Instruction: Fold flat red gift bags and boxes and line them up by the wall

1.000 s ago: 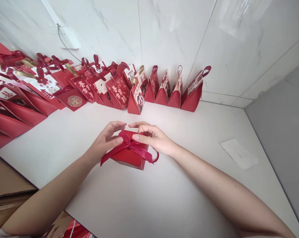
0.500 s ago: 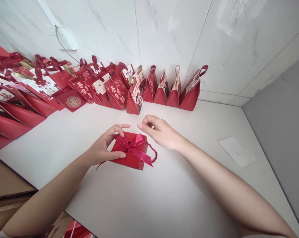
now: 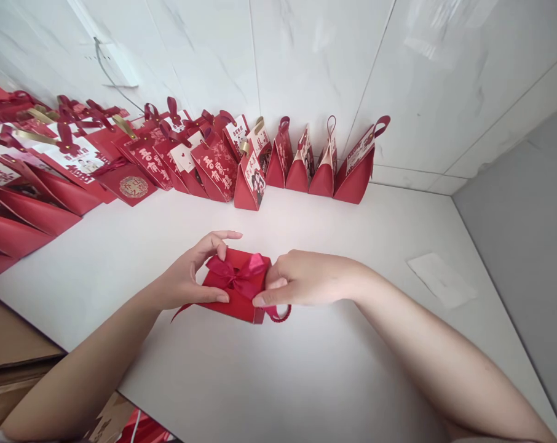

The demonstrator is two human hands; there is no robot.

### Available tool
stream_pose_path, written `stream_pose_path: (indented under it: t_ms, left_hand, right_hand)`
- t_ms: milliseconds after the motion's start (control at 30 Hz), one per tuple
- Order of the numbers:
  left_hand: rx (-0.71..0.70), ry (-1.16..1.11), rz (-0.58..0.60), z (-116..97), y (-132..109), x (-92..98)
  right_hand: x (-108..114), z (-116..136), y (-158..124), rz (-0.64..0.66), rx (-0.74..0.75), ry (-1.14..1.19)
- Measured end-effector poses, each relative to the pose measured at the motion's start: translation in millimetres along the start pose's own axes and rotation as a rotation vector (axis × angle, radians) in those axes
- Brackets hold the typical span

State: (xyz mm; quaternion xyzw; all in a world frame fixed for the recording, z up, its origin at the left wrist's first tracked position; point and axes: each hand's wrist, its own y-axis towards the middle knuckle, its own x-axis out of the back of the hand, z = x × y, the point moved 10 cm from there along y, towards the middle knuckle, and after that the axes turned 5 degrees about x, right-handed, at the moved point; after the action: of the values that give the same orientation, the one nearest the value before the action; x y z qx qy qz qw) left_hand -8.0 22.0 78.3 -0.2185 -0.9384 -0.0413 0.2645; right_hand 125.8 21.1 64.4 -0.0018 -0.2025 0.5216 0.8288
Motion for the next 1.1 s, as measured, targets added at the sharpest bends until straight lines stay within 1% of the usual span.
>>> stream_pose_path:
  t_ms: [67,100,167,267,333,433,533,633,733,833,933,1100]
  left_hand:
    - [-0.05,0.051,-0.027,-4.9,-1.3,3.5]
    - [-0.07,0.082,-0.043,-6.8,-2.1,5.5]
    - [-0.091,0.14,-0.073,-9.1,-3.6,9.0]
    - [-0.091,0.186,-0.101,-10.0,-4.8,13.0]
    - [-0.091,0.211,-0.107,-10.6,-5.1,15.1]
    - [-0.107,0.226,-0.081,-11.6,-5.2,16.7]
    - [-0.097,0.15,-0.031,-7.9,-4.2,19.0]
    - [-0.054,0.061,-0.002,0.7,-1.8,22.8]
    - [-0.066,0.011,0.017,5.0,0.6,24.1]
    - [-0.097,-0.01,0.005,7.4,2.6,25.6]
    - [-0.124,-0.014,-0.027,9.2,3.6,27.6]
    - [-0.176,0.011,-0.038,7.9,3.1,27.0]
  right_hand:
    - [7.2,1.7,6.8,-0.086,0.063,-0.027]
    - [7.6,2.0,10.3,-0.098,0.087,-0.009]
    - [4.7,1.4,16.6,-0.097,0.112,0.106]
    - [-1.7,-3.9,21.3,-0.103,0.083,0.312]
    - [-4.3,-6.4,21.3,-0.11,0.063,0.366]
    - [-6.5,-4.0,19.7,-0.084,0.073,0.361]
    - [-7.6,-2.8,19.2,-0.075,0.062,0.368]
    - [-10.4,-7.4,19.6,-0.106,0.007,0.362]
    - [-13.4,-10.0,19.1,-0.143,-0.024,0.277]
    - [-18.2,-7.1,18.1,-0.126,-0.023,0.229]
    - [-21.5,0.3,17.3,-0.09,0.005,0.248]
    - [-21.4,8.8,17.0,-0.078,0.052,0.23]
